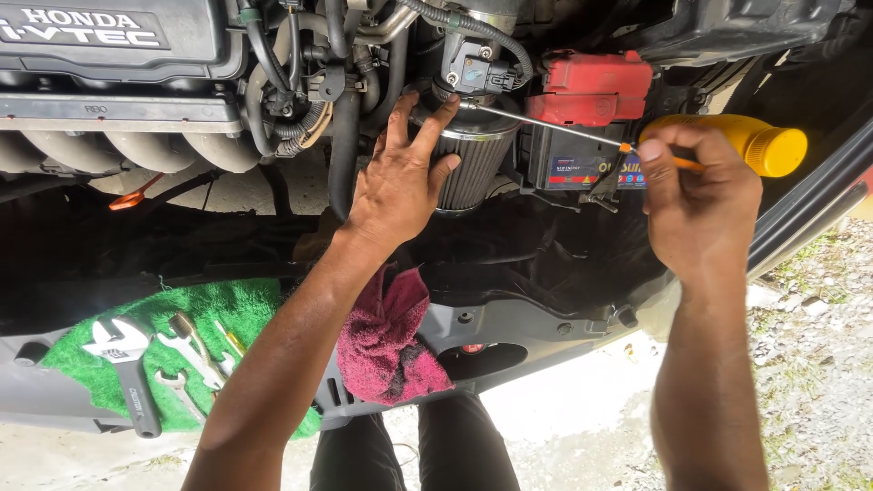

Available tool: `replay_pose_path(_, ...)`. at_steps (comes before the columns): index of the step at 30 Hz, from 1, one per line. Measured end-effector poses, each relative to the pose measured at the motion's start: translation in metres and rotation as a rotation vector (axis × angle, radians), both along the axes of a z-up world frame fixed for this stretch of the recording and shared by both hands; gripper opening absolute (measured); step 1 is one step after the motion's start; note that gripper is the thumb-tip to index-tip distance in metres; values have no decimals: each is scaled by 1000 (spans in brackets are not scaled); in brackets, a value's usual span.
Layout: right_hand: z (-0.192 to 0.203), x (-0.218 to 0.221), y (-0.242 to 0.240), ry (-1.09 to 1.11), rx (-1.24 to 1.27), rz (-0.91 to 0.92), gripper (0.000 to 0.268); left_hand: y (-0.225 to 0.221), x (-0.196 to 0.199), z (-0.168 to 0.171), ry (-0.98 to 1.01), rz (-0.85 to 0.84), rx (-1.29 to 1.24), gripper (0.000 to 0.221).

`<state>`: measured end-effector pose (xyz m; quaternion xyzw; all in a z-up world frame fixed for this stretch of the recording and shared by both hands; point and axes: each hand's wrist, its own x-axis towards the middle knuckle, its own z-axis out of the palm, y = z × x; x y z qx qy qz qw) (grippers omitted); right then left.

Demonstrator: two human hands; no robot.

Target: Installing a conical air filter onto a car engine intake and securing it by tightening a hose clamp with a screwdriver.

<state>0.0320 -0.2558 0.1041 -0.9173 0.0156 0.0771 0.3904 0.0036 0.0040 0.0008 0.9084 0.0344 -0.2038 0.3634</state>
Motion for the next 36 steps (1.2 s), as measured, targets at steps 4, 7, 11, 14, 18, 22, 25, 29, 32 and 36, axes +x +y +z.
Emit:
replay_pose_path(4, 22, 2, 1, 63, -124, 98, 19, 1, 1, 10, -32, 4, -8, 55)
replay_pose_path(7, 33, -6, -18, -155, 59, 33, 23, -1, 2, 15, 1, 10, -2, 56)
replay_pose_path(11, 32, -17, -80, -266, 347, -255, 12, 0, 2, 12, -16, -11, -4, 55)
replay_pose_path(14, 36, -17, -114, -265, 295, -431, 17, 1, 4, 14, -5, -12, -27, 54)
replay_pose_path(18, 50, -2, -88, -249, -76, -183, 25, -2, 4, 19, -13, -11, -26, 55)
replay_pose_path(22, 36, 12, -70, -194, -468, 223, 48, -1, 5, 15, -36, -15, 6, 55)
replay_pose_path(25, 19, 8, -78, -286, -459, 226, 40, -2, 4, 14, -36, -17, 19, 55)
replay_pose_path(29, 42, -17, -67, -245, -458, 205, 36, -4, -3, 11, -119, -18, 2, 55)
replay_pose_path(32, 51, -38, -67, -236, -437, 181, 36, -2, 2, 17, -40, -2, -31, 57)
replay_pose_path(36, 60, -81, -79, -149, -347, 4, 34, -1, 2, 17, -79, -21, -55, 55)
